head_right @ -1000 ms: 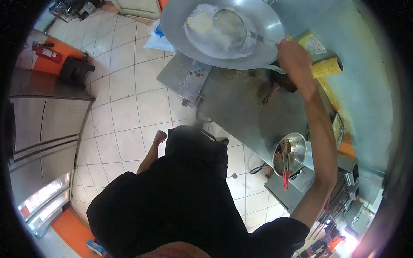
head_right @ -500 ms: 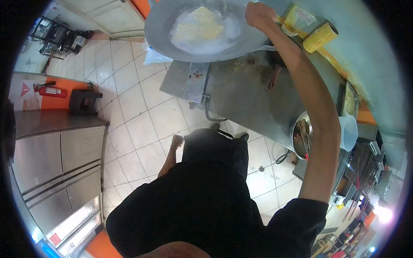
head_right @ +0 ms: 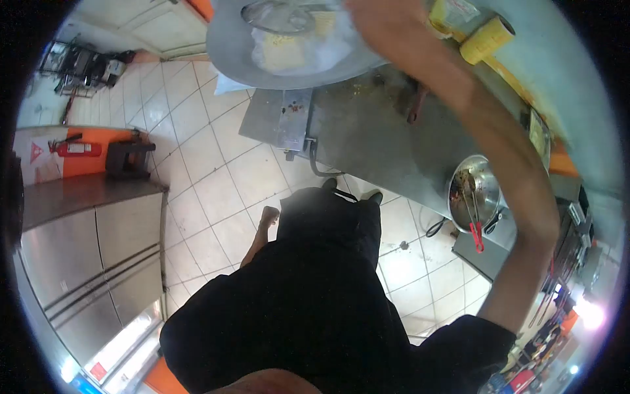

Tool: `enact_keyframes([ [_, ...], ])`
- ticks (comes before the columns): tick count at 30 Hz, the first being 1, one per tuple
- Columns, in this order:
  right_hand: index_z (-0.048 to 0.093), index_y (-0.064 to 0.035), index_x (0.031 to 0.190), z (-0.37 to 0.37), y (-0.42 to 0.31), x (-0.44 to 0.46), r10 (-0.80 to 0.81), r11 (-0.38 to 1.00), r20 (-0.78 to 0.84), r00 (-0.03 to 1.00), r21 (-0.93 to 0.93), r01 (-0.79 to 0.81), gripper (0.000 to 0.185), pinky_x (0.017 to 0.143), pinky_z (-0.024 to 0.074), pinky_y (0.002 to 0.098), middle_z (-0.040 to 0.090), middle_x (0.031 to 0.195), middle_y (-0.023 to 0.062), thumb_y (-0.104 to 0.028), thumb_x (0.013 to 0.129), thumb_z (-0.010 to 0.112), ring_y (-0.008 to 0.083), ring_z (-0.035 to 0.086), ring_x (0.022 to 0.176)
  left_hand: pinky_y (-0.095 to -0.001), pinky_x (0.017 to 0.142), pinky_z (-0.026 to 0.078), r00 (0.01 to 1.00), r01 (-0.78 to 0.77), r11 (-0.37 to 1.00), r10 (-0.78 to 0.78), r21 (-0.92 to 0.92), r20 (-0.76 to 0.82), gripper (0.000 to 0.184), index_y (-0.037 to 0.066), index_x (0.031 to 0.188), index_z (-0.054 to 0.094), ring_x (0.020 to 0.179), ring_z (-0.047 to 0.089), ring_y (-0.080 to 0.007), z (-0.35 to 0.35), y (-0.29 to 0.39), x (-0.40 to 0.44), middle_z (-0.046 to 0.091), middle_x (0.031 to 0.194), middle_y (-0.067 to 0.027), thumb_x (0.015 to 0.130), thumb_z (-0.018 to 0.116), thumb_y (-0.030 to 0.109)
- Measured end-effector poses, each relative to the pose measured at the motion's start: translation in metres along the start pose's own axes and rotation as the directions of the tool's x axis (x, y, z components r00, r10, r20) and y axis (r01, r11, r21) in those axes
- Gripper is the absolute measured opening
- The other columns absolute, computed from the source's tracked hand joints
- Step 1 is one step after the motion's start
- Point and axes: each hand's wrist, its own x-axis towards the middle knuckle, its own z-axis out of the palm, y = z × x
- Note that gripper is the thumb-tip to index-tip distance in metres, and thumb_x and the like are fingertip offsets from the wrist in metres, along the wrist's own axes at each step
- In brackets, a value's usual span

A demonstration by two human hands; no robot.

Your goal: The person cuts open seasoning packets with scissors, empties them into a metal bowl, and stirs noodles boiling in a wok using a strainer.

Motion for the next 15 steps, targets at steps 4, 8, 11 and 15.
enact_keyframes([
  [4,0.069,-0.0033,0.093,0.069,-0.013,0.008,-0.055,0.987,0.11,0.992,0.156,0.037,0.021,0.072,0.0548,0.0444,0.068,0.09,0.0191,-0.011,0.085,0.051,0.0342,0.068,0.086,-0.0289,0.034,0.031,1.0,0.019,0.993,-0.021,-0.12,-0.019,0.023,0.006,0.051,0.05,0.037,0.04,-0.0132,-0.005,0.028,-0.005,0.045,0.047,-0.0036,0.074,0.057,0.007],
  [8,0.07,-0.0037,0.078,0.042,0.008,0.009,0.057,0.995,-0.102,0.993,0.084,-0.049,0.019,0.061,0.052,0.0457,0.066,0.074,0.0187,-0.013,0.082,0.054,0.0339,0.067,0.068,-0.0306,0.033,0.032,0.925,-0.366,0.906,0.379,-0.21,0.021,0.023,0.005,0.052,0.052,0.037,0.043,-0.0141,-0.015,0.021,0.006,0.045,0.047,-0.0044,0.074,0.057,0.007],
  [11,0.071,-0.0027,0.079,-0.015,0.011,-0.007,0.094,0.991,0.004,0.996,0.097,-0.094,0.021,0.063,0.0524,0.0458,0.066,0.075,0.0201,-0.015,0.082,0.054,0.0347,0.067,0.069,-0.0308,0.034,0.031,0.988,-0.145,0.969,0.154,-0.201,0.029,0.024,0.005,0.052,0.05,0.037,0.042,-0.0143,-0.016,0.03,0.01,0.043,0.046,-0.004,0.075,0.056,0.007],
  [15,0.066,-0.006,0.097,0.026,-0.011,-0.024,0.02,0.989,0.217,0.976,0.136,-0.051,0.022,0.077,0.0521,0.0473,0.067,0.09,0.0154,-0.019,0.092,0.049,0.036,0.065,0.089,-0.0311,0.034,0.034,0.992,-0.128,0.975,0.127,-0.18,-0.015,0.025,0.004,0.052,0.05,0.037,0.043,-0.0151,-0.013,0.037,-0.01,0.044,0.046,-0.0047,0.075,0.057,0.008],
])
